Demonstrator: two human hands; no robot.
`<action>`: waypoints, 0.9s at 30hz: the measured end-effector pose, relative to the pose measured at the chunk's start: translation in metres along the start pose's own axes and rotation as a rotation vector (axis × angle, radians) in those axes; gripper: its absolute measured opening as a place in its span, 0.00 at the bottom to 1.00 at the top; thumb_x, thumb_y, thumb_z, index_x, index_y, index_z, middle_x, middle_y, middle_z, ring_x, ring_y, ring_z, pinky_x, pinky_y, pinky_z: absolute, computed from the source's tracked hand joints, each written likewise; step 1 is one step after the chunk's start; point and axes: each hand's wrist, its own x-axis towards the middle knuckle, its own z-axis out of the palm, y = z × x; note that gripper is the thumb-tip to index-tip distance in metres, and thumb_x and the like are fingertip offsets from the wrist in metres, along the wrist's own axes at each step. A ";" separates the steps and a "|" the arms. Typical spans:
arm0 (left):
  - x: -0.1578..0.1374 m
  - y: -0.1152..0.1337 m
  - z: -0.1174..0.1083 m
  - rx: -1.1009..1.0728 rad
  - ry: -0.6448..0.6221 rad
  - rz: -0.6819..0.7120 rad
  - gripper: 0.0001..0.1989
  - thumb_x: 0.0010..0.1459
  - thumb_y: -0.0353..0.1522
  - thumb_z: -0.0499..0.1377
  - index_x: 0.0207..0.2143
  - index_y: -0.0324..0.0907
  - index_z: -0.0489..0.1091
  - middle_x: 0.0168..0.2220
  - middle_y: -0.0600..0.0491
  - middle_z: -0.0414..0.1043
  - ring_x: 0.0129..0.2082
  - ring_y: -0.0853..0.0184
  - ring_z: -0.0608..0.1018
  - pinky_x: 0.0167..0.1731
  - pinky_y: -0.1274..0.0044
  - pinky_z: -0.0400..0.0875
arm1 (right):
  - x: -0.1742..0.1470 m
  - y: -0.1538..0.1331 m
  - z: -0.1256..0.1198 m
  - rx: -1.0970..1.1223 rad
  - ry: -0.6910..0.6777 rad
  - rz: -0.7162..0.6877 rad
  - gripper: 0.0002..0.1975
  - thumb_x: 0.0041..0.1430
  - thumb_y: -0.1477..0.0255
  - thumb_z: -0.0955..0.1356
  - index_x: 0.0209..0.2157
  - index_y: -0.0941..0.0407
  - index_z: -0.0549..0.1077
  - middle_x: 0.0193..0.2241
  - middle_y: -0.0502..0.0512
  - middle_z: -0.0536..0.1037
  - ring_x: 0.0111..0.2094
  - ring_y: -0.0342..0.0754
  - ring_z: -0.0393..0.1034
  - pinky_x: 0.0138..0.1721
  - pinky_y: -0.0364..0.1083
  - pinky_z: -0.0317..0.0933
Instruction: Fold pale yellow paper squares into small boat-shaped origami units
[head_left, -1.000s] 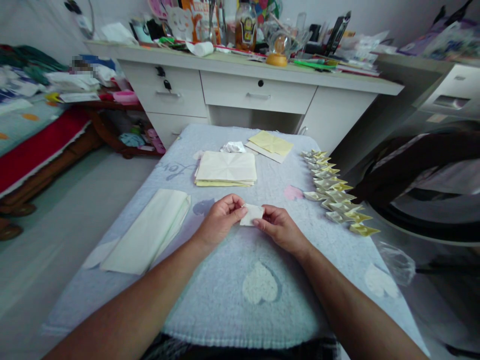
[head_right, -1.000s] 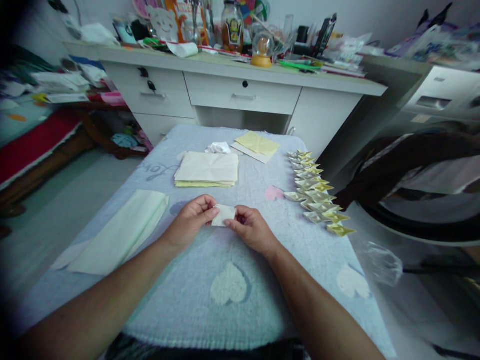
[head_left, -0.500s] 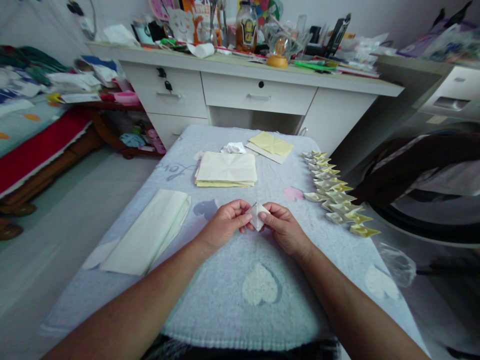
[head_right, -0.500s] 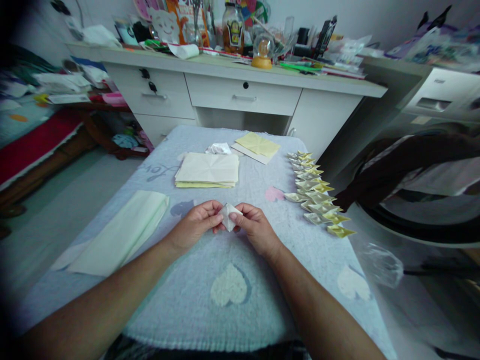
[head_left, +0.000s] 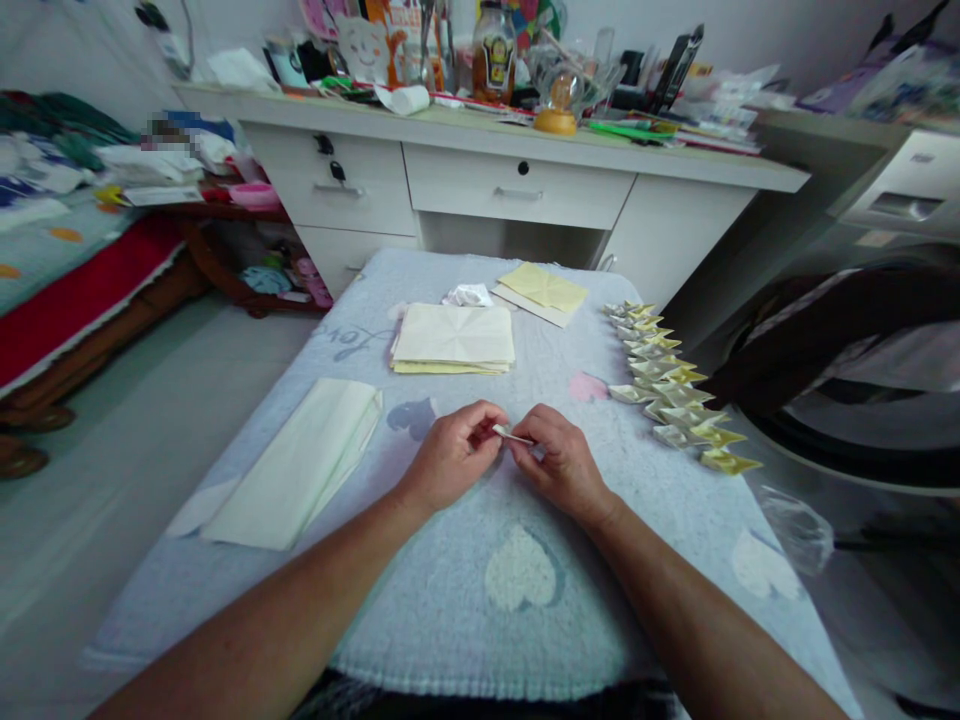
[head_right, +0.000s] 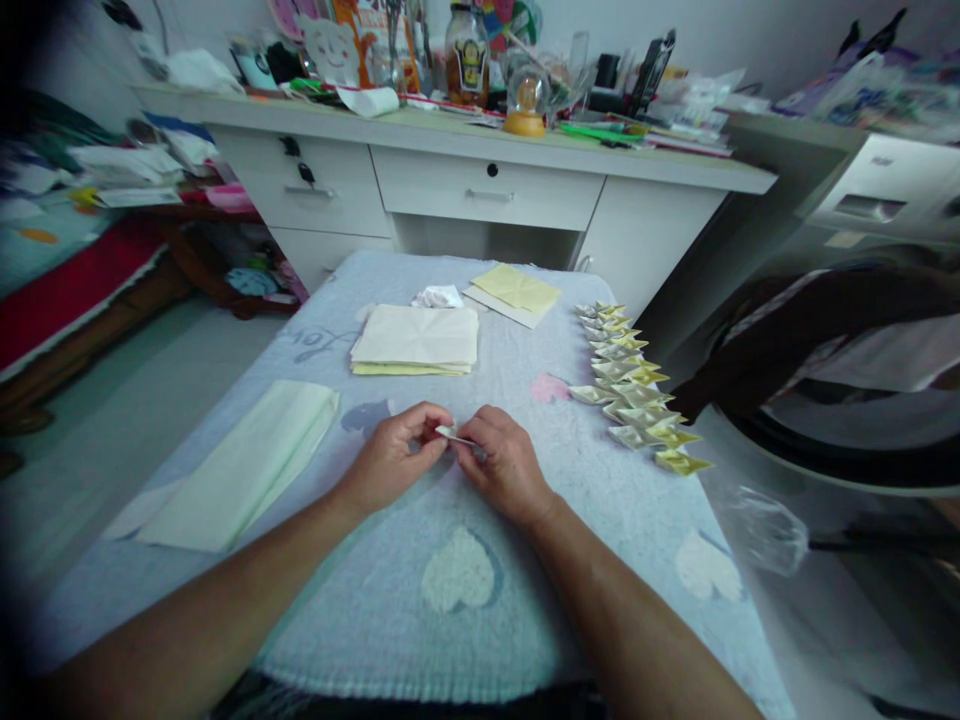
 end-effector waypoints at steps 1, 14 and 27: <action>0.000 -0.001 0.000 -0.017 -0.004 -0.009 0.10 0.53 0.23 0.54 0.37 0.41 0.68 0.29 0.58 0.69 0.29 0.73 0.72 0.32 0.81 0.65 | 0.000 0.001 0.000 -0.019 -0.007 -0.007 0.04 0.58 0.77 0.65 0.30 0.55 0.68 0.27 0.51 0.68 0.31 0.45 0.63 0.33 0.44 0.56; 0.005 -0.014 -0.004 0.001 -0.100 -0.062 0.03 0.52 0.27 0.57 0.31 0.41 0.65 0.26 0.59 0.63 0.27 0.73 0.67 0.30 0.80 0.62 | 0.002 0.017 -0.002 -0.068 -0.077 0.115 0.14 0.43 0.85 0.63 0.33 0.56 0.67 0.34 0.54 0.69 0.39 0.50 0.61 0.41 0.47 0.56; 0.003 -0.010 -0.005 0.507 -0.136 0.179 0.03 0.57 0.27 0.58 0.30 0.41 0.67 0.34 0.53 0.69 0.39 0.64 0.69 0.41 0.72 0.64 | 0.001 0.020 0.000 -0.172 -0.183 0.130 0.07 0.53 0.81 0.67 0.32 0.56 0.75 0.33 0.54 0.72 0.39 0.49 0.63 0.42 0.48 0.55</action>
